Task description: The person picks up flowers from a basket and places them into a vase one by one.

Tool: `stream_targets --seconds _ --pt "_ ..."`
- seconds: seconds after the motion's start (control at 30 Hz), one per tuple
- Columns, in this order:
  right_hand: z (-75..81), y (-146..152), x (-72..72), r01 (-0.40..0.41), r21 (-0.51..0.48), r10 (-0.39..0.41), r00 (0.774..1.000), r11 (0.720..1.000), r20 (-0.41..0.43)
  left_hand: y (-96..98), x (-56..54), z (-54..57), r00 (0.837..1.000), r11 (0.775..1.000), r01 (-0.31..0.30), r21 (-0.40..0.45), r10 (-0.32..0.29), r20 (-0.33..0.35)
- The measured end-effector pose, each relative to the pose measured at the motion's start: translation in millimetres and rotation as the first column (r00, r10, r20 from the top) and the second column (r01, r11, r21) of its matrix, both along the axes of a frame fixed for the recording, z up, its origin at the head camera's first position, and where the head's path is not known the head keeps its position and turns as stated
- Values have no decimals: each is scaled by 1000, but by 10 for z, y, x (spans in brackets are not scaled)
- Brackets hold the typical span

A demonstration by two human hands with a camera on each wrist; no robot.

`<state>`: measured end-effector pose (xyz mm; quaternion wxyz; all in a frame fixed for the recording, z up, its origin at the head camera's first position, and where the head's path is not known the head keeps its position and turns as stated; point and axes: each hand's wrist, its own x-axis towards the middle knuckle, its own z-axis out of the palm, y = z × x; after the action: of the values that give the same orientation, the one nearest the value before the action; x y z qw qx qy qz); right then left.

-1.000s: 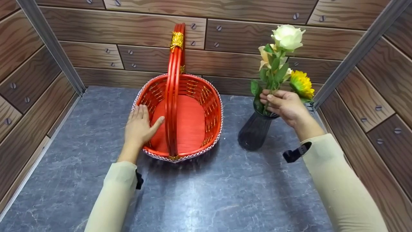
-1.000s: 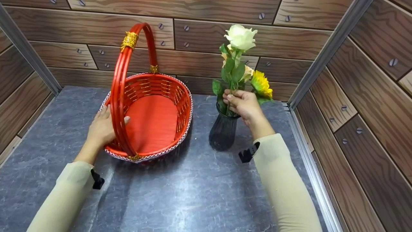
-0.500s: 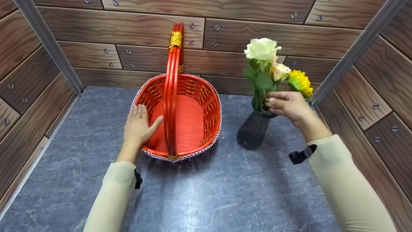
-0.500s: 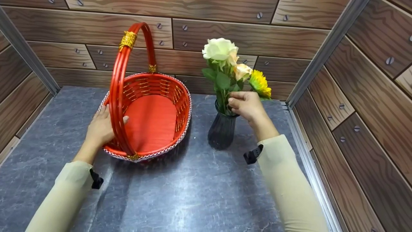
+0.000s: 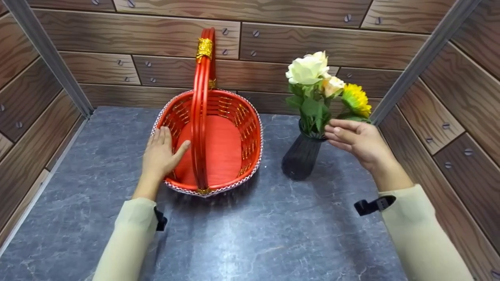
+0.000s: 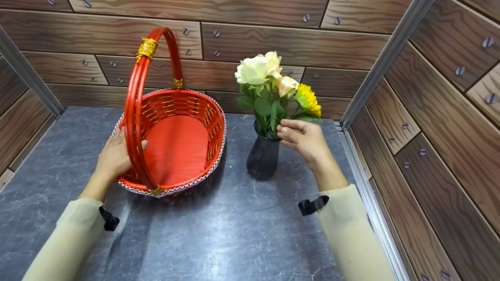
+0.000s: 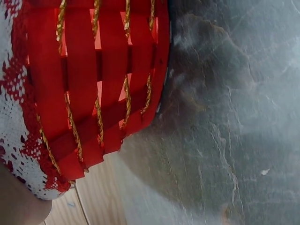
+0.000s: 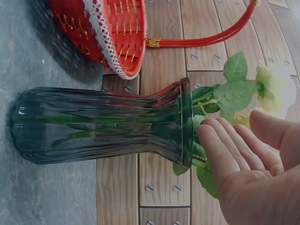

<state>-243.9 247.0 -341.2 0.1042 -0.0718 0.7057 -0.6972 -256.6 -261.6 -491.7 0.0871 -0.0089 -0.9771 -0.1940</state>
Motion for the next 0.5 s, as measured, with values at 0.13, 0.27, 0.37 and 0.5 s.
stream_targets --seconds 0.13,0.27,0.37,0.5 --pt "-72 48 93 -12 -43 12 1000 999 -17 -47 18 31 1000 997 10 77 -9 -21" --pt "-126 88 173 -25 -55 23 999 998 -34 -81 45 61 996 978 27 208 -10 -85" --pt "-153 124 238 -22 -20 21 998 1000 -62 -97 100 122 990 956 37 292 5 -141" --pt "-174 189 336 6 65 3 991 998 -135 -99 243 344 981 936 53 347 16 -193"
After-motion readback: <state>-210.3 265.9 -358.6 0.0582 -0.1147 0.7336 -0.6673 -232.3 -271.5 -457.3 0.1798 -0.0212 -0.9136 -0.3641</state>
